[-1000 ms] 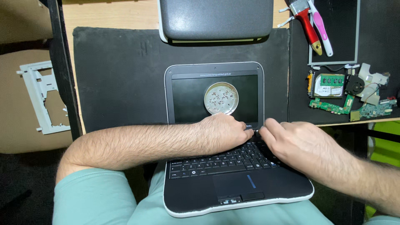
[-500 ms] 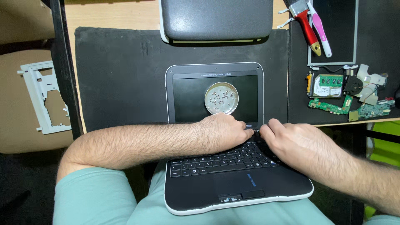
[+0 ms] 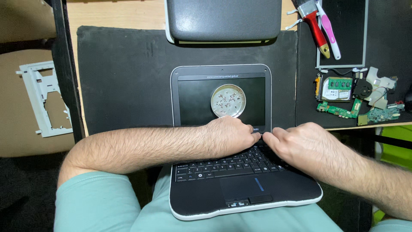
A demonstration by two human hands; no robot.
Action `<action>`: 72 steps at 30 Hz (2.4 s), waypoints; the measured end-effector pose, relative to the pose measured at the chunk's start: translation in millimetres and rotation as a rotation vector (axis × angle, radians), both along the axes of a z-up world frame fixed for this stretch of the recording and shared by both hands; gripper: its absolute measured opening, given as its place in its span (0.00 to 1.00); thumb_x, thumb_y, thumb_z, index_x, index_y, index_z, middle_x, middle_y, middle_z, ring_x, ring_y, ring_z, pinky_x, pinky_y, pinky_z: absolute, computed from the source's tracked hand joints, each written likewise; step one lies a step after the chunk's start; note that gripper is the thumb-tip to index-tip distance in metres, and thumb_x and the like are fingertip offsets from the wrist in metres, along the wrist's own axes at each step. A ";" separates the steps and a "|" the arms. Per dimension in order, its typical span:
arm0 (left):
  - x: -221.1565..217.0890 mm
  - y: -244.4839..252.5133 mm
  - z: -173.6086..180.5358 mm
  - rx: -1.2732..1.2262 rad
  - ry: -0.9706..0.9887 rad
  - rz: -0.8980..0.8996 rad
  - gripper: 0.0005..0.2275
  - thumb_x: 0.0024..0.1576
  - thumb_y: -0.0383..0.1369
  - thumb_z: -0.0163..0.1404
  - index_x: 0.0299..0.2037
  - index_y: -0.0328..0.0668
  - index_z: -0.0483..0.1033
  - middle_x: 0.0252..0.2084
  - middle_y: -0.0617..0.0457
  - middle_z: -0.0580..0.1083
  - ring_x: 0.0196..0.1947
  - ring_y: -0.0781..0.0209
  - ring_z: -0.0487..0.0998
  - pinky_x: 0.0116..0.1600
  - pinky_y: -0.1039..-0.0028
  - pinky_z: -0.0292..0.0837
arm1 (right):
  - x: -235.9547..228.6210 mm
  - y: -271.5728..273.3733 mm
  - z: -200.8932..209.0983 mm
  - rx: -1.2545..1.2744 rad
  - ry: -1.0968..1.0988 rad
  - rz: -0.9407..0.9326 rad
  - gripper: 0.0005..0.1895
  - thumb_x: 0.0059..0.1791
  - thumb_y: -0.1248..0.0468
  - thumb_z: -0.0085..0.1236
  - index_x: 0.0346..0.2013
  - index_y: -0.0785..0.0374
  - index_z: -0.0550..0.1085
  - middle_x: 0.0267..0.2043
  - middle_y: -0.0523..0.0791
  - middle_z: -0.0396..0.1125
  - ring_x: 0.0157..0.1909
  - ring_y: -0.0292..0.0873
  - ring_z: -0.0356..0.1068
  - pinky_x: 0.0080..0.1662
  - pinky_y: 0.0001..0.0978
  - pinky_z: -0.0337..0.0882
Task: The person uses a screwdriver to remove screws from the top and bottom of a laptop, placing them into a small metal tin. They flip the laptop over to access the underside and continue unscrewing components.
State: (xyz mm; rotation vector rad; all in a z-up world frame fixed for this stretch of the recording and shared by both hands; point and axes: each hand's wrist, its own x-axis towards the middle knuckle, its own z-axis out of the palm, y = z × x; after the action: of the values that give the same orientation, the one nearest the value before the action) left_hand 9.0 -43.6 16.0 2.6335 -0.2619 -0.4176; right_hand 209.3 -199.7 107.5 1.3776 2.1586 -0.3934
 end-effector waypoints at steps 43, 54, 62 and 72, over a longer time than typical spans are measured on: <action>-46.4 147.8 2.6 -0.322 -0.742 0.565 0.02 0.73 0.33 0.62 0.49 0.50 0.82 0.40 0.56 0.77 0.42 0.49 0.85 0.48 0.57 0.85 | 38.2 151.7 -106.1 0.278 1.737 -0.518 0.15 0.62 0.77 0.70 0.54 0.75 0.69 0.46 0.62 0.80 0.42 0.50 0.85 0.46 0.43 0.88; -42.1 135.8 -6.0 -0.288 -0.658 0.418 0.06 0.64 0.31 0.70 0.44 0.48 0.84 0.52 0.54 0.77 0.46 0.47 0.80 0.53 0.51 0.81 | 24.4 147.3 -95.2 0.324 1.582 -0.508 0.19 0.58 0.77 0.77 0.53 0.71 0.71 0.43 0.58 0.84 0.43 0.48 0.86 0.51 0.43 0.86; -40.4 133.3 -7.4 -0.248 -0.647 0.409 0.06 0.63 0.31 0.71 0.45 0.48 0.87 0.53 0.54 0.76 0.47 0.49 0.80 0.53 0.53 0.78 | 31.0 149.3 -102.8 0.314 1.560 -0.494 0.19 0.58 0.78 0.79 0.52 0.71 0.72 0.43 0.57 0.84 0.44 0.49 0.86 0.52 0.44 0.86; -39.0 130.0 -2.1 -0.230 -0.637 0.403 0.06 0.62 0.30 0.73 0.45 0.45 0.88 0.58 0.52 0.74 0.50 0.49 0.78 0.53 0.53 0.74 | 28.6 148.7 -107.4 0.324 1.534 -0.444 0.19 0.55 0.78 0.80 0.51 0.70 0.75 0.41 0.57 0.84 0.41 0.52 0.86 0.50 0.46 0.86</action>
State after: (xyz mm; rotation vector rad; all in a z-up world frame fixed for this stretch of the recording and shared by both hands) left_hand -30.0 86.5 14.0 2.4287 0.0313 0.5587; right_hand 237.9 -51.0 0.2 2.0861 3.0468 -1.8051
